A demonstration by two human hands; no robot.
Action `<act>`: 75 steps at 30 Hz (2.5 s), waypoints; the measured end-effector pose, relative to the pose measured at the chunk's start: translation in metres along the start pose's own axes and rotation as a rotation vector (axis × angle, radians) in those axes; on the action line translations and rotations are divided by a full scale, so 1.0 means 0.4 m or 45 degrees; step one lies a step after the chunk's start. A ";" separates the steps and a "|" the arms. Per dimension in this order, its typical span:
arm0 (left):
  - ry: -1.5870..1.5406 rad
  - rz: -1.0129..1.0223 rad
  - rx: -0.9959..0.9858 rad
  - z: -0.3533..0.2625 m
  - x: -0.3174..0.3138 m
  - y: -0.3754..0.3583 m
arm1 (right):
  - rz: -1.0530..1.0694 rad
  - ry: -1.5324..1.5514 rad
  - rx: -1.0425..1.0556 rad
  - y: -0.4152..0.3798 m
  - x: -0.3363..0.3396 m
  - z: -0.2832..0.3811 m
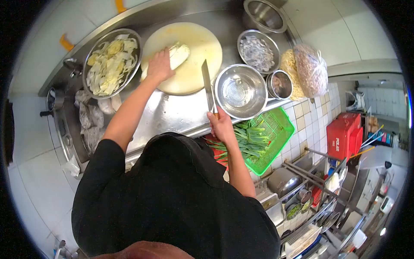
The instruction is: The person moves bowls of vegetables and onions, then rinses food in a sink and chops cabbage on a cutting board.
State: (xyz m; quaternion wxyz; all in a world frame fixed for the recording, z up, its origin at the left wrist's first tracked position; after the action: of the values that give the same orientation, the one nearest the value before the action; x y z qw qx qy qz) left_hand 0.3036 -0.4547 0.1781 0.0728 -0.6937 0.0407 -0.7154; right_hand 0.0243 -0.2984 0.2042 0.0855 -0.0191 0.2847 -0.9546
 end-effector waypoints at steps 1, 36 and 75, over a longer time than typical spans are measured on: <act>0.007 0.005 -0.039 0.005 -0.003 -0.008 | -0.008 0.007 0.009 -0.003 -0.003 0.012; -0.582 -0.265 0.065 0.342 0.300 -0.330 | 0.147 -0.665 0.347 0.132 -0.209 0.042; 0.149 -0.046 -0.276 -0.012 -0.007 -0.090 | 0.127 -0.070 0.003 0.086 -0.062 0.130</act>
State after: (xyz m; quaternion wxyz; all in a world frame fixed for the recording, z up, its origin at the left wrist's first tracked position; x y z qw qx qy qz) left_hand 0.2970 -0.4188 0.1811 -0.0180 -0.6551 0.1094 -0.7474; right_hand 0.0586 -0.3507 0.2293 0.1407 -0.0310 0.2817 -0.9486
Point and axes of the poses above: each hand's wrist, its own y-axis towards the middle knuckle, its own x-axis out of the back of the hand, z = x × y, the point moved 2 cm from there along y, towards the middle knuckle, and after that the axes turned 12 degrees about y, right-handed, at the moved point
